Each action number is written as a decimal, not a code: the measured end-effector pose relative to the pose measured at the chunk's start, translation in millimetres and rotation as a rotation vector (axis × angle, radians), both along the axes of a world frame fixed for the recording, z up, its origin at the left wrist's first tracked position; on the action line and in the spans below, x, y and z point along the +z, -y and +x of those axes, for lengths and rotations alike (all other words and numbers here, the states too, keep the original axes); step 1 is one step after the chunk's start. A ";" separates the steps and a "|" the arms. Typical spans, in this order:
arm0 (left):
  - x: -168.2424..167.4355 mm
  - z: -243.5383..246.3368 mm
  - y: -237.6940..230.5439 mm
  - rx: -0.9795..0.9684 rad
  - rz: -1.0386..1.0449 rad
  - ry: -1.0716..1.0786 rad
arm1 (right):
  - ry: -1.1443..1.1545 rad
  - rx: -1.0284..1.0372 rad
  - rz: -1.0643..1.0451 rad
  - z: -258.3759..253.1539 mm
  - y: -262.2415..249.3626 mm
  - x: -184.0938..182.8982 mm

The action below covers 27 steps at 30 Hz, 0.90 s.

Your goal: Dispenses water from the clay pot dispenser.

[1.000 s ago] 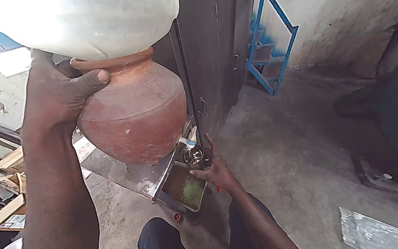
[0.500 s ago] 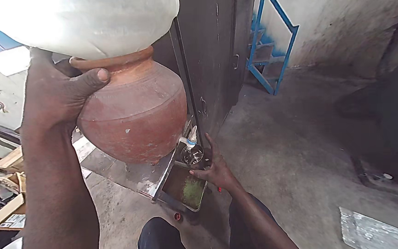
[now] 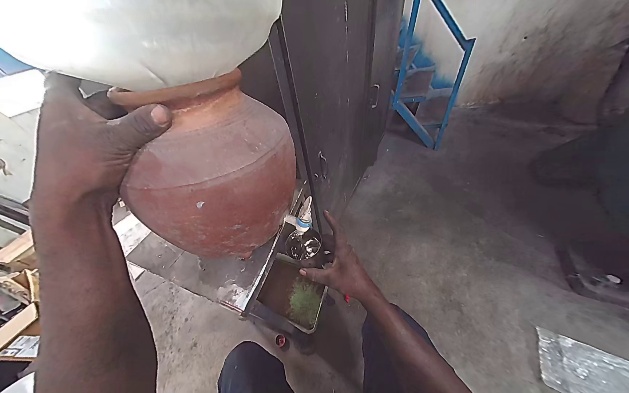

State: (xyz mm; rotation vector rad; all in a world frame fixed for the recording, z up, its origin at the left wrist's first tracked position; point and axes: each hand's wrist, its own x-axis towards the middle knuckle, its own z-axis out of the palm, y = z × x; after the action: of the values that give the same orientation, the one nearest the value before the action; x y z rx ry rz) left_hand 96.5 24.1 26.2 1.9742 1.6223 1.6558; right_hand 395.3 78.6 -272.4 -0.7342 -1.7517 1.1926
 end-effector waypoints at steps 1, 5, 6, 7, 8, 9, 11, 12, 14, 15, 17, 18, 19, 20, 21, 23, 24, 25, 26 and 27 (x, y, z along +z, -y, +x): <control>-0.2 -0.9 -0.4 -0.004 -0.002 0.011 | 0.000 -0.001 0.001 -0.3 -0.2 0.0; -0.9 -1.6 1.5 0.017 -0.003 0.022 | 0.039 -0.012 0.001 -1.2 -0.3 0.5; -1.0 -1.2 2.3 0.032 -0.011 0.014 | 0.043 -0.013 0.000 -1.5 -0.1 0.3; -1.1 -2.2 2.9 0.045 -0.022 0.015 | 0.044 -0.012 -0.001 -1.9 0.0 0.1; -1.4 -4.0 3.4 0.062 -0.035 0.013 | 0.043 -0.012 -0.003 -2.4 0.1 -0.1; -1.7 -6.4 3.6 0.077 -0.044 0.011 | 0.038 -0.013 -0.001 -3.2 0.1 -0.3; -3.4 -12.5 3.2 0.094 -0.055 0.020 | 0.016 -0.004 0.002 -3.9 0.5 -0.6; -4.2 -16.1 2.6 0.092 -0.059 0.024 | 0.003 0.001 0.004 -4.2 0.5 -0.5; -5.9 -22.6 1.7 0.095 -0.060 0.031 | -0.008 0.002 0.002 -5.1 0.5 0.8; -6.5 -24.0 1.5 0.103 -0.057 0.033 | -0.015 -0.002 0.007 -5.6 0.5 1.7; -8.4 -29.6 0.7 0.091 -0.050 0.049 | -0.020 -0.009 0.017 -6.3 1.2 3.4; -9.1 -31.7 0.9 0.085 -0.051 0.049 | -0.018 -0.014 0.019 -6.6 1.8 4.3; -9.9 -33.7 1.1 0.081 -0.051 0.053 | -0.016 -0.018 0.019 -7.0 2.6 5.2; -10.9 -35.2 1.3 0.088 -0.053 0.061 | -0.017 -0.021 0.018 -7.6 3.1 5.7; -12.0 -37.2 1.4 0.097 -0.056 0.074 | -0.020 -0.021 0.013 -8.3 3.6 6.0; -14.6 -40.5 1.9 0.105 -0.047 0.102 | -0.025 -0.021 0.006 -10.0 3.6 7.1; -15.6 -41.1 2.9 0.115 -0.049 0.106 | -0.026 -0.022 0.002 -10.8 3.7 7.5; -16.5 -42.5 3.2 0.120 -0.049 0.112 | -0.026 -0.025 0.001 -11.4 3.9 7.7; -16.8 -43.0 3.2 0.119 -0.049 0.112 | -0.030 -0.028 0.001 -11.9 4.3 7.8; -16.6 -43.3 2.9 0.112 -0.048 0.111 | -0.035 -0.030 0.004 -12.4 4.4 7.9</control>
State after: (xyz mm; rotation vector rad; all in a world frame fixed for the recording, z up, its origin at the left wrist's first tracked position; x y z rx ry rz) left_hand 53.2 21.2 9.6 1.7660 1.7440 1.7136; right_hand 382.9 74.2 -264.5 -0.7309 -1.7083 1.1753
